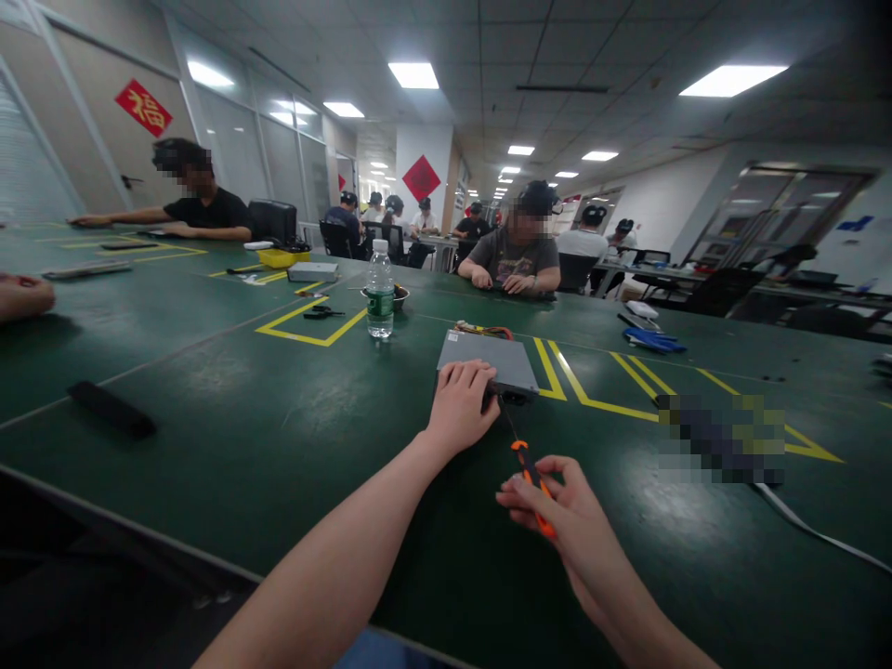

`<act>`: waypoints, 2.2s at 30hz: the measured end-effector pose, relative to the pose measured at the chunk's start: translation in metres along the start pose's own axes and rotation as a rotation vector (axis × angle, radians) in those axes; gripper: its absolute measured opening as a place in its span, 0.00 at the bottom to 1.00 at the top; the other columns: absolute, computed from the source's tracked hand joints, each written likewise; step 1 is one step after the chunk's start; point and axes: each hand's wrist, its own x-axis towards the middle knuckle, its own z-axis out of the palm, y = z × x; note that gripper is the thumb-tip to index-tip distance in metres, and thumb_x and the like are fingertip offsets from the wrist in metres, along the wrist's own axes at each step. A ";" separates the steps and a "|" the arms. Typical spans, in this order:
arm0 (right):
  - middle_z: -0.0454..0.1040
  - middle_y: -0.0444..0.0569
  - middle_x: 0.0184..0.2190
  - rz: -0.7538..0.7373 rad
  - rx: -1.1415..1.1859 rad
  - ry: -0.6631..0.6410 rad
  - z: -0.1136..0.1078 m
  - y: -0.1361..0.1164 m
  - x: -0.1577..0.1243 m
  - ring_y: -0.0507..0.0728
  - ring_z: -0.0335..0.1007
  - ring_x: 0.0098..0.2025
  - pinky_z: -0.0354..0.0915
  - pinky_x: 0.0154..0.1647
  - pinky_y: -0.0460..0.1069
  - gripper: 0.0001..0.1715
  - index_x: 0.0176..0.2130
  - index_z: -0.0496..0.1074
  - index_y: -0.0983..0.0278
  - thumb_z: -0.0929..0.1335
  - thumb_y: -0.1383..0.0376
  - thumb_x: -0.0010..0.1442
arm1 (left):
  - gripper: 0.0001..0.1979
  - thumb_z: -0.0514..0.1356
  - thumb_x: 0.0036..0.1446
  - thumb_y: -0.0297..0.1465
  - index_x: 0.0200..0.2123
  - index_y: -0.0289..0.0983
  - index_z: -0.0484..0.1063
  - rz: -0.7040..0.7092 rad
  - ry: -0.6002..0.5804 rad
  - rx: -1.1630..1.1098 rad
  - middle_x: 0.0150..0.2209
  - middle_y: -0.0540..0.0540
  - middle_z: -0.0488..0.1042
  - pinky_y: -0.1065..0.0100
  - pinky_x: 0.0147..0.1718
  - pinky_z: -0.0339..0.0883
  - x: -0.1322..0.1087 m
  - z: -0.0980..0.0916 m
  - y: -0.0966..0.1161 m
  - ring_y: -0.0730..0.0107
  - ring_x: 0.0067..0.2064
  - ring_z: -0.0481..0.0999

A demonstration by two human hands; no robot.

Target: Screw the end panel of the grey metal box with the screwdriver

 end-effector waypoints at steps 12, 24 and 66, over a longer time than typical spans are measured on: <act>0.63 0.41 0.18 0.319 0.537 0.199 0.031 -0.019 0.003 0.43 0.57 0.16 0.50 0.10 0.36 0.09 0.26 0.64 0.68 0.66 0.69 0.57 | 0.15 0.56 0.52 0.30 0.45 0.40 0.64 -0.013 0.011 0.003 0.49 0.46 0.68 0.58 0.54 0.51 0.000 0.001 0.000 0.61 0.53 0.63; 0.63 0.42 0.20 0.398 0.658 0.165 0.040 -0.022 0.004 0.43 0.55 0.15 0.48 0.08 0.37 0.10 0.30 0.66 0.69 0.62 0.67 0.62 | 0.14 0.56 0.52 0.31 0.44 0.39 0.64 -0.025 0.030 0.013 0.48 0.46 0.68 0.59 0.53 0.51 0.001 0.003 0.001 0.62 0.52 0.63; 0.64 0.43 0.20 0.379 0.667 0.085 0.039 -0.018 0.008 0.43 0.54 0.15 0.49 0.09 0.37 0.13 0.30 0.67 0.69 0.60 0.64 0.63 | 0.13 0.55 0.53 0.29 0.44 0.39 0.64 -0.023 0.006 0.014 0.48 0.46 0.68 0.58 0.53 0.51 0.001 0.002 0.002 0.62 0.52 0.63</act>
